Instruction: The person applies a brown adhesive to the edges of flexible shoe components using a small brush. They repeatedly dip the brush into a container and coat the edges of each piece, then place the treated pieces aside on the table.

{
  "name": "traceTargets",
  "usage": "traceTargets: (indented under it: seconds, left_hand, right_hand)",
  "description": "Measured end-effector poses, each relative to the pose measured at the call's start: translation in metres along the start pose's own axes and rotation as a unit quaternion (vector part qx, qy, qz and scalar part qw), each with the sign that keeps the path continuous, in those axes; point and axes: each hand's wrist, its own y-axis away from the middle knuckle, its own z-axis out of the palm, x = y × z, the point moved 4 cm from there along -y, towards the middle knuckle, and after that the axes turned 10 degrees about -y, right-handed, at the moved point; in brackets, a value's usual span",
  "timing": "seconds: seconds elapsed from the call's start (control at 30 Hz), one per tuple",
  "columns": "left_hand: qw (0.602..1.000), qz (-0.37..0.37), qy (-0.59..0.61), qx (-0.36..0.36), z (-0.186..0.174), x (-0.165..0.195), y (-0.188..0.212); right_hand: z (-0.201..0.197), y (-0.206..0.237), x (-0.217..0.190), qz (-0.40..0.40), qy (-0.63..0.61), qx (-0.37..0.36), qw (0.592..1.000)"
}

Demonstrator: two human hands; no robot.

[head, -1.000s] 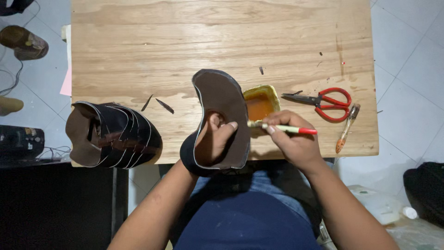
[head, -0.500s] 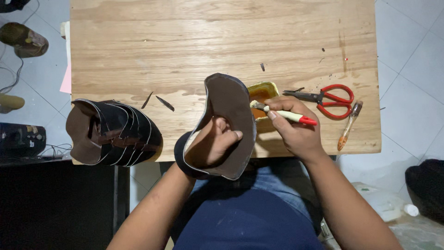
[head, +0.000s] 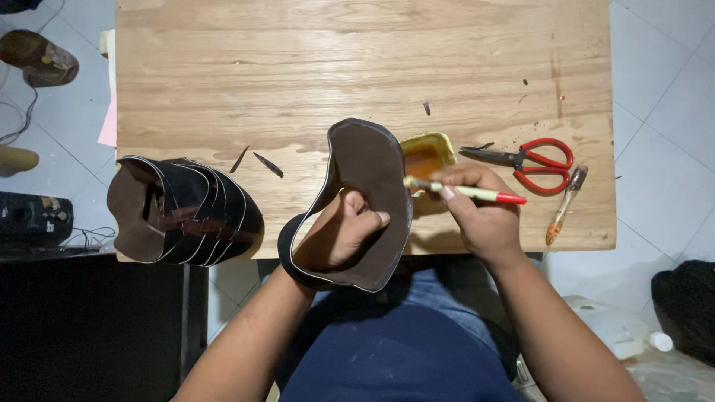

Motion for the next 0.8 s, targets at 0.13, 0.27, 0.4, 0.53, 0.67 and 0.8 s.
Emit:
traceTargets:
  seconds: [0.13,0.27,0.4,0.53,0.67,0.8]
  left_hand:
    - [0.999,-0.017,0.046,0.012,-0.002,0.001,0.003]
    - [0.999,0.021,0.026,0.002,0.0,0.002,0.002]
    - [0.996,0.031,-0.037,0.072,-0.005,-0.006,-0.001]
    - [0.975,0.076,-0.128,0.164,-0.01,-0.012,-0.005]
    - [0.981,0.072,-0.026,0.176,-0.006,-0.02,-0.014]
    - [0.982,0.071,-0.001,0.175,-0.007,-0.022,-0.013]
  right_hand:
    - [0.002,0.002,-0.005,-0.021,-0.031,-0.002,0.999]
    - [0.002,0.001,-0.004,-0.024,0.04,-0.004,0.999]
    - [-0.002,0.004,0.003,0.022,0.019,-0.03,0.999]
    - [-0.005,0.006,0.014,0.075,-0.049,0.037,0.995]
    - [0.003,0.009,0.016,0.068,-0.079,0.016,0.994]
    - [0.008,0.011,0.002,0.009,0.02,-0.028,0.999]
